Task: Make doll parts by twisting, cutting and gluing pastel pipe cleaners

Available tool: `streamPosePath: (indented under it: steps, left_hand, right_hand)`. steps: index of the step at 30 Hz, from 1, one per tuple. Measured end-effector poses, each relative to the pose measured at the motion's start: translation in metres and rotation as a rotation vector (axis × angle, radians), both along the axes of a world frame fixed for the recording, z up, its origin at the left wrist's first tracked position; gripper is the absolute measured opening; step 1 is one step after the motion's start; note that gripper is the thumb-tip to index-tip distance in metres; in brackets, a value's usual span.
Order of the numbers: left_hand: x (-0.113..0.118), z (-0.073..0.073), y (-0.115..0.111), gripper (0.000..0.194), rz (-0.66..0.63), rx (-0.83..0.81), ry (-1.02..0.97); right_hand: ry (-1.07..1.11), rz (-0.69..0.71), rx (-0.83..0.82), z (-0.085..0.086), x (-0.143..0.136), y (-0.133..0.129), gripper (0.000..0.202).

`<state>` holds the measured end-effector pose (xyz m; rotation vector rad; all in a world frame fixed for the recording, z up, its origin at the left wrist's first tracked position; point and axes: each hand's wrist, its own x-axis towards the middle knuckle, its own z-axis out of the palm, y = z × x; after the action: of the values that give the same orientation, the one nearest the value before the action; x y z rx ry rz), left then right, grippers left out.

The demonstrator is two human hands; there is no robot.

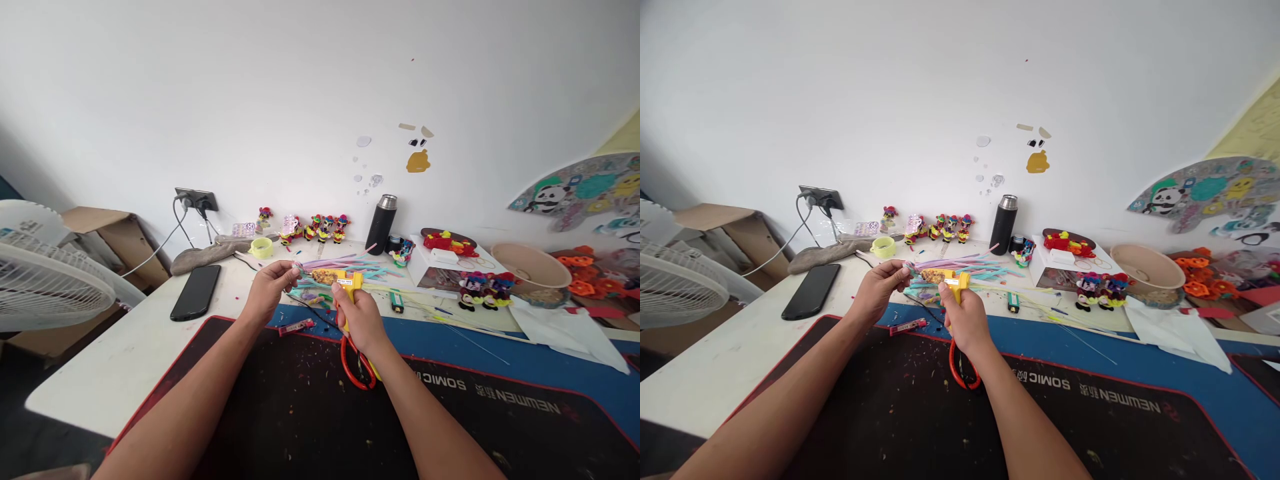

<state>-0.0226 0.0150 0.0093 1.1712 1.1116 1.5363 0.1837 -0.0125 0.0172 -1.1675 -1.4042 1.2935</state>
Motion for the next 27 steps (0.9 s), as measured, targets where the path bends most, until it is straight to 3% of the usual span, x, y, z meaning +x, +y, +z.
streamPosePath:
  steps: [27]
  left_hand:
    - [-0.0019, -0.0044, 0.0022, 0.031, -0.018, -0.002, -0.093]
  right_hand:
    - [-0.093, -0.011, 0.043, 0.0001, 0.0017, -0.0004, 0.061]
